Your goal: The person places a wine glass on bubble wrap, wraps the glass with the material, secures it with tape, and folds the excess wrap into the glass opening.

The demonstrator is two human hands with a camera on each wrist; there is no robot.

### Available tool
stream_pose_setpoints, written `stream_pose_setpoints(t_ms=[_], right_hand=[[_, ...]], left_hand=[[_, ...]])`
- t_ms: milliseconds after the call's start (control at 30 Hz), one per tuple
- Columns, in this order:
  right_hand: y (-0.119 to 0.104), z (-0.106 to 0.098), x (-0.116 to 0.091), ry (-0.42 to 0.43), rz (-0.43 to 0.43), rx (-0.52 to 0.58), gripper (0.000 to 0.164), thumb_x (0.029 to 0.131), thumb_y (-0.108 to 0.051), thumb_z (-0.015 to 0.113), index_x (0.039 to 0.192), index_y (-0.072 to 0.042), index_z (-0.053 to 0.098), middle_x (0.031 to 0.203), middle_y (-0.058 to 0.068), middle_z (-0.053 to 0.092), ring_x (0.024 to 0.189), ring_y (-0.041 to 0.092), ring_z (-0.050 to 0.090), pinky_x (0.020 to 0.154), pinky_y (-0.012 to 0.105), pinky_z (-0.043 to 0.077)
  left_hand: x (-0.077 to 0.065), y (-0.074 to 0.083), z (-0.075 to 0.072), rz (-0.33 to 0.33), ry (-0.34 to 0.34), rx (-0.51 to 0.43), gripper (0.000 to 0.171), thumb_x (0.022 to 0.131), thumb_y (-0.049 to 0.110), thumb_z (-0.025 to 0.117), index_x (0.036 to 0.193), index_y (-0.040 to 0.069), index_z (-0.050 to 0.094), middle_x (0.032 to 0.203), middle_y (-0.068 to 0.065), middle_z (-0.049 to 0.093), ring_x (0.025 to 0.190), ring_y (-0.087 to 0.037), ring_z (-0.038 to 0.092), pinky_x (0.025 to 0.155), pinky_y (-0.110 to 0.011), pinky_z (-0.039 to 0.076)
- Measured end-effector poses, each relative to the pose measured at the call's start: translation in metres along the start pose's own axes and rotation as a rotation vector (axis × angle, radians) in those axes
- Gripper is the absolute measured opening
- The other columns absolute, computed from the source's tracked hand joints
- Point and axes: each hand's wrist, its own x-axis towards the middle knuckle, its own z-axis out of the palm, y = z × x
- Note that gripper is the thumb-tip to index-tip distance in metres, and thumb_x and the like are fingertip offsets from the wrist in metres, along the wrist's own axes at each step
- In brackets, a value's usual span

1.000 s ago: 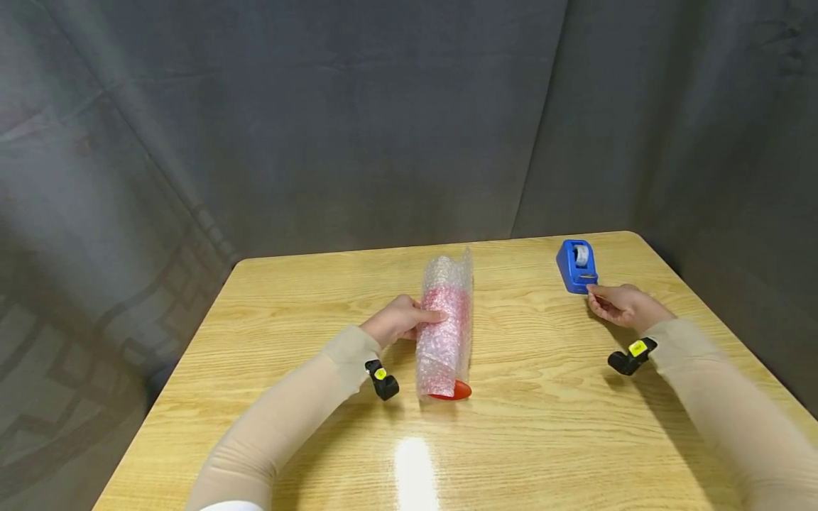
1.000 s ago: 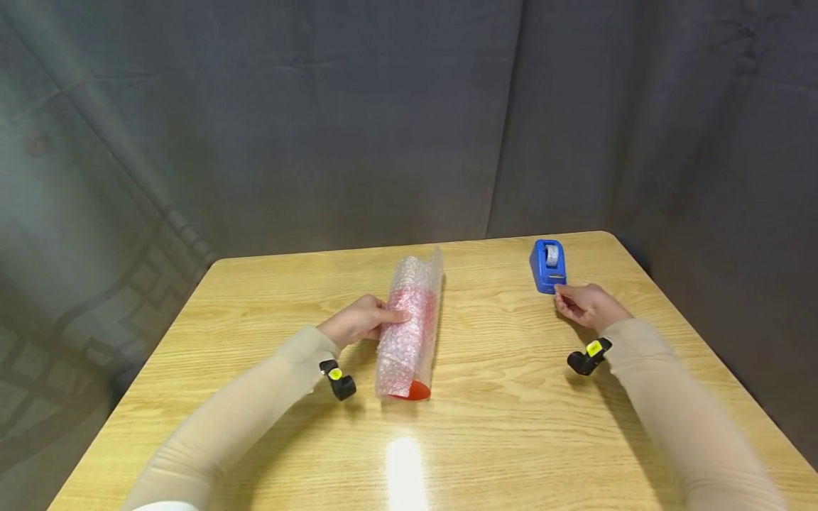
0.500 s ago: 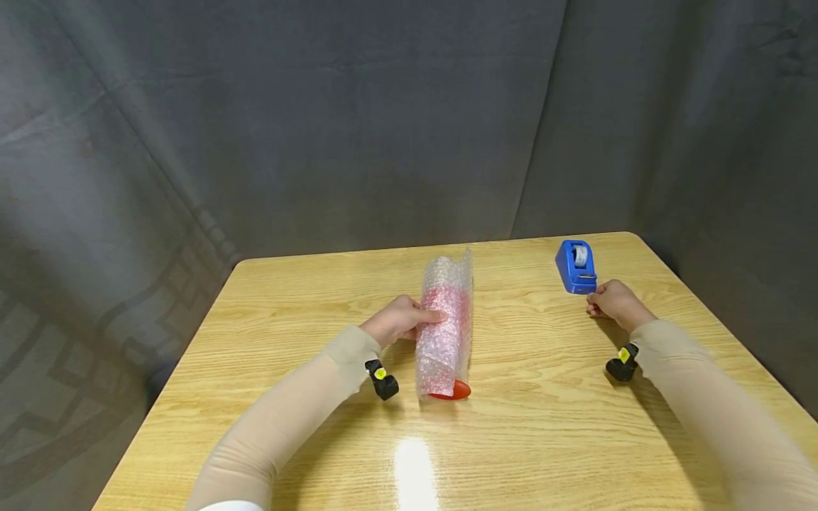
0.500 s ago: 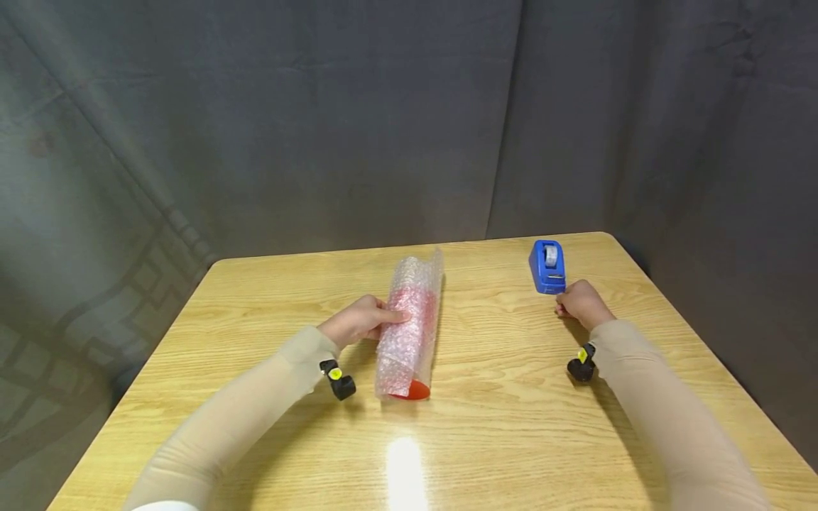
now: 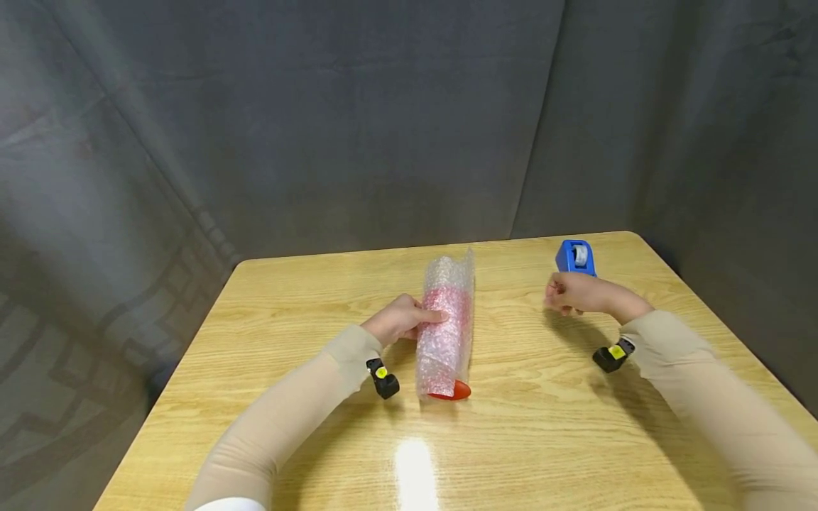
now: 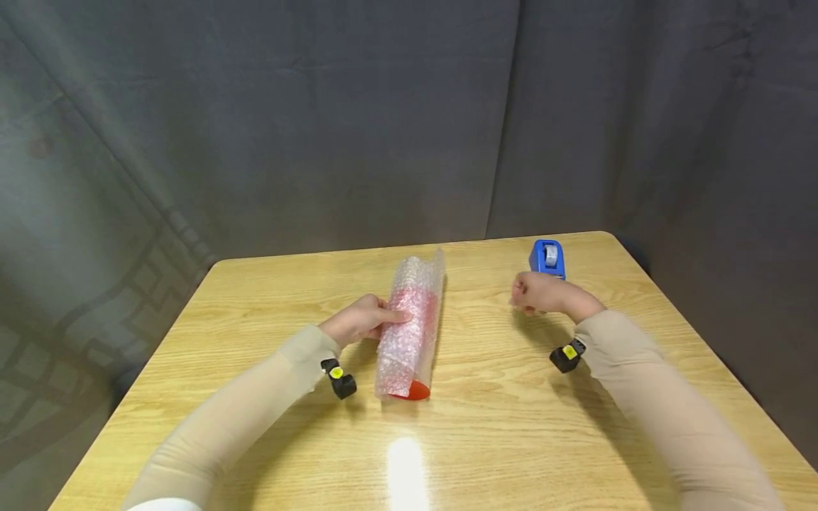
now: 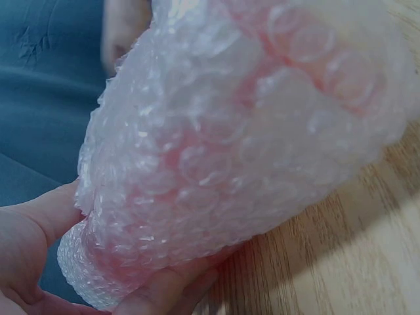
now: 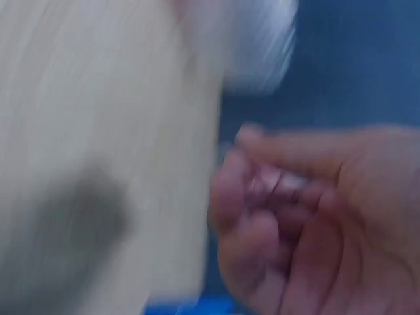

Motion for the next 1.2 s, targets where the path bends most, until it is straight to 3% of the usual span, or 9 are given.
stream_pose_setpoints(t_ms=[100,233,300,400,600,733,967,1200], right_hand=[[-0.044,0.013,0.010,0.005,-0.184,0.047,0.013,0.100,-0.012,0.052,0.098,-0.002,0.043,0.076,0.008,0.054,0.067,0.023,0.054,0.051,0.027,0.042],[-0.088,0.031,0.031,0.055,-0.426,0.135,0.012,0.099,-0.007,0.051,0.100,-0.002,0.041,0.076,0.012,0.055,0.064,0.019,0.054,0.050,0.026,0.041],[-0.101,0.040,0.043,0.082,-0.499,0.183,0.013,0.098,-0.005,0.053,0.101,-0.003,0.040,0.075,0.012,0.053,0.063,0.015,0.049,0.052,0.025,0.040],[-0.110,0.051,0.062,0.112,-0.540,0.209,0.018,0.096,-0.003,0.057,0.099,-0.003,0.039,0.077,0.009,0.051,0.067,0.013,0.045,0.057,0.023,0.038],[-0.109,0.063,0.080,0.106,-0.473,0.179,0.021,0.092,0.003,0.059,0.094,-0.002,0.039,0.075,0.002,0.049,0.071,0.013,0.046,0.060,0.022,0.038],[-0.108,0.063,0.081,0.100,-0.388,0.166,0.024,0.091,0.004,0.060,0.093,-0.002,0.037,0.072,0.002,0.047,0.066,0.012,0.045,0.056,0.020,0.038],[-0.111,0.061,0.081,0.166,-0.259,0.093,0.031,0.082,-0.003,0.070,0.093,-0.002,0.041,0.069,0.002,0.051,0.059,0.011,0.047,0.051,0.021,0.038],[-0.109,0.065,0.086,0.185,-0.184,0.046,0.034,0.080,-0.007,0.073,0.094,-0.003,0.042,0.073,0.003,0.044,0.062,0.012,0.044,0.052,0.021,0.039]], left_hand=[[-0.001,0.000,-0.001,-0.002,-0.003,0.002,0.028,0.088,0.019,0.072,0.099,-0.005,0.064,0.091,-0.008,0.066,0.078,-0.014,0.062,0.074,-0.028,0.057],[-0.001,0.000,-0.002,0.007,-0.017,-0.005,0.030,0.089,0.020,0.071,0.101,-0.007,0.064,0.094,-0.010,0.068,0.080,-0.014,0.064,0.078,-0.030,0.058],[0.000,0.000,-0.003,0.008,-0.019,-0.021,0.030,0.090,0.019,0.070,0.102,-0.008,0.065,0.095,-0.011,0.068,0.080,-0.015,0.065,0.078,-0.031,0.058],[0.000,0.000,-0.004,0.004,-0.011,-0.029,0.028,0.090,0.018,0.069,0.101,-0.008,0.065,0.093,-0.010,0.068,0.079,-0.014,0.065,0.076,-0.029,0.058],[-0.001,-0.001,-0.001,-0.001,-0.018,-0.026,0.026,0.090,0.017,0.069,0.099,-0.008,0.064,0.089,-0.009,0.068,0.077,-0.014,0.065,0.075,-0.029,0.058],[-0.002,-0.001,0.001,0.001,-0.023,-0.023,0.026,0.090,0.017,0.069,0.099,-0.008,0.064,0.089,-0.008,0.067,0.077,-0.013,0.064,0.074,-0.028,0.058],[-0.001,0.001,0.002,0.000,-0.019,-0.015,0.028,0.090,0.018,0.069,0.100,-0.007,0.064,0.089,-0.007,0.066,0.077,-0.012,0.063,0.072,-0.026,0.057],[0.000,0.000,0.004,-0.012,-0.009,-0.012,0.030,0.090,0.018,0.070,0.103,-0.008,0.063,0.093,-0.009,0.067,0.079,-0.014,0.063,0.072,-0.026,0.057]])
